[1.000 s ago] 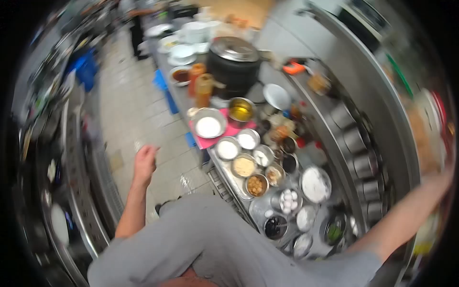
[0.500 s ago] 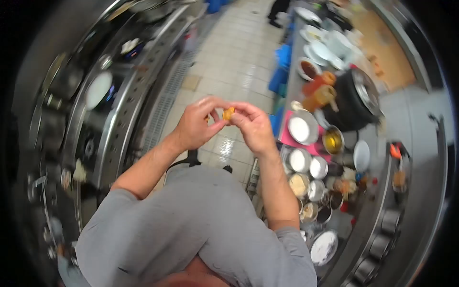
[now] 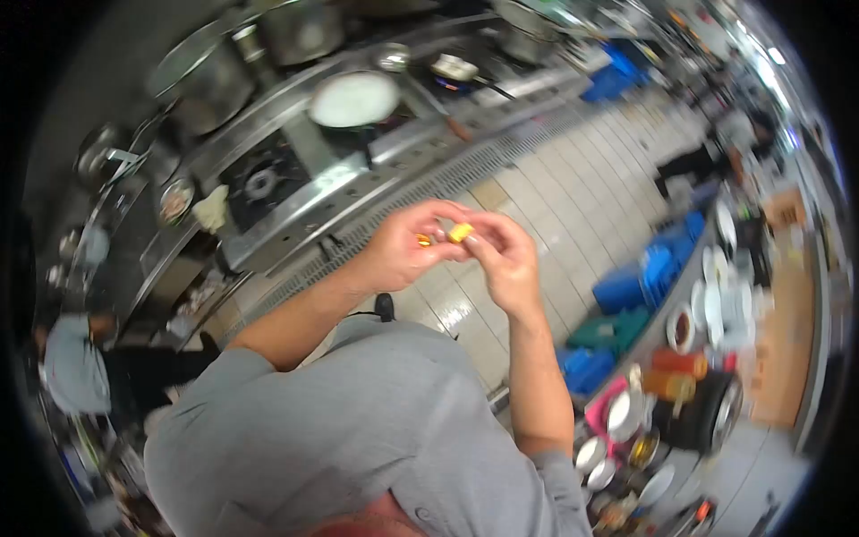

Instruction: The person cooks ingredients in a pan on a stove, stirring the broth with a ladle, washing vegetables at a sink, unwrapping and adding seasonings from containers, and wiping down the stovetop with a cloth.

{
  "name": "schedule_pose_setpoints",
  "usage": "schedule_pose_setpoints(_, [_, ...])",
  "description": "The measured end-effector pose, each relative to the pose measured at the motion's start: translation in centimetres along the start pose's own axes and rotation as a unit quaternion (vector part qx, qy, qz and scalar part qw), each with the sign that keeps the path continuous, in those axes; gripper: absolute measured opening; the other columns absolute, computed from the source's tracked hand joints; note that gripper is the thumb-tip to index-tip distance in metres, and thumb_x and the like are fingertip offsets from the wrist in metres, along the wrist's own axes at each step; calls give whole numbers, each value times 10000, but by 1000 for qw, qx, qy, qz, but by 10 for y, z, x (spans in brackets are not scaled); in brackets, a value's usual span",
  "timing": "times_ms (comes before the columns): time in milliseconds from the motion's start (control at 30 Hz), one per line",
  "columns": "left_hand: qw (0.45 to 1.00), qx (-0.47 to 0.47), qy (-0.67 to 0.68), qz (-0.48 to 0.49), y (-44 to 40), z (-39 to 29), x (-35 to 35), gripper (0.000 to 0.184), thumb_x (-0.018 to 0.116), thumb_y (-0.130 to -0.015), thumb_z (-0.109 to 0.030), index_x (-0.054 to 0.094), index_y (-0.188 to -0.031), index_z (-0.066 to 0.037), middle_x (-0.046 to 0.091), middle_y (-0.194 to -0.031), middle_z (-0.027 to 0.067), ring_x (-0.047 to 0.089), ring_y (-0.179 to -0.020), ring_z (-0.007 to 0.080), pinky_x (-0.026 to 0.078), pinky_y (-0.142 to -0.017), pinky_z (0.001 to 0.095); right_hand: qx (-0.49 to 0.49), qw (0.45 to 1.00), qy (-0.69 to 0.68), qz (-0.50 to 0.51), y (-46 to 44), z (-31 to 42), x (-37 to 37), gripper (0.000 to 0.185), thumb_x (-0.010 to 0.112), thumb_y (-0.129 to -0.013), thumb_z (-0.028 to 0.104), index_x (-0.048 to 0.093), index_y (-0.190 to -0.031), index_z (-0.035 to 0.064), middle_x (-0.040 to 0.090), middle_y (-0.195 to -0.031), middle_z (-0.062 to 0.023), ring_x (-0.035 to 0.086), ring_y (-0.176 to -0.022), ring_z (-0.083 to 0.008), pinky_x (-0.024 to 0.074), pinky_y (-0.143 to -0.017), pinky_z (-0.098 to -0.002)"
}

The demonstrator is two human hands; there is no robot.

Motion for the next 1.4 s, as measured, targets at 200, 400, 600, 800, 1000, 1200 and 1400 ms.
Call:
schedule_pose_setpoints(200, [994,36,-106,-7,3,-8,-112,150,712,-823,56,702,-951,-21,675,-936,87,697,-847,202,580,-748,340,29,994,-78,77,-67,-57,59,155,636,-961,42,631,-1096,-33,708,-1015,-114,679,-884,-151,567,-750,-289])
schedule_pose_setpoints(400, [949,52,-293,-105,31,-9,-179,128,725,-791,2,669,-905,-17,661,-855,126,680,-787,292,548,-688,387,103,986,96,93,-111,-62,142,198,714,-894,-35,623,-1068,-23,710,-951,-85,665,-826,-108,540,-722,-242])
schedule_pose_setpoints(600, [973,-98,-169,-121,52,7,-234,187,769,-831,-70,657,-966,-6,728,-968,97,725,-890,183,573,-794,316,70,972,117,190,-149,-97,166,194,708,-893,-45,634,-1067,-2,716,-963,-83,680,-840,-119,556,-733,-265])
schedule_pose_setpoints(800, [965,-179,-74,-179,49,27,-244,209,746,-877,-43,606,-1028,-10,709,-993,95,683,-846,121,582,-663,280,-42,904,278,323,-189,-82,183,263,738,-831,-36,651,-1077,-2,711,-958,-111,710,-820,-194,568,-737,-306])
schedule_pose_setpoints(1000, [951,-114,-207,-202,18,17,-254,271,781,-852,-88,592,-1028,-8,729,-951,113,733,-876,212,574,-732,352,-140,860,302,388,-237,-83,182,204,750,-772,-35,646,-942,4,685,-818,-117,713,-747,-217,569,-686,-320])
schedule_pose_setpoints(1200, [923,-140,-291,-210,-25,30,-252,239,758,-826,-63,612,-1012,-27,726,-923,135,725,-875,296,562,-756,379,-185,825,306,438,-288,-101,156,161,740,-795,-5,602,-877,5,665,-789,-120,675,-700,-235,545,-654,-335])
schedule_pose_setpoints(1400, [905,-96,-368,-191,-78,37,-230,196,710,-851,-26,651,-1038,-39,708,-1091,114,685,-998,327,550,-861,390,-21,871,248,424,-324,-113,119,127,708,-869,42,615,-943,-3,668,-787,-117,656,-703,-203,524,-646,-331])
Point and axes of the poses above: each hand's wrist, its own y-axis away from the middle knuckle, its own x-axis out of the palm, z = x × y, the point moved 4 cm from there along -y, towards the middle knuckle
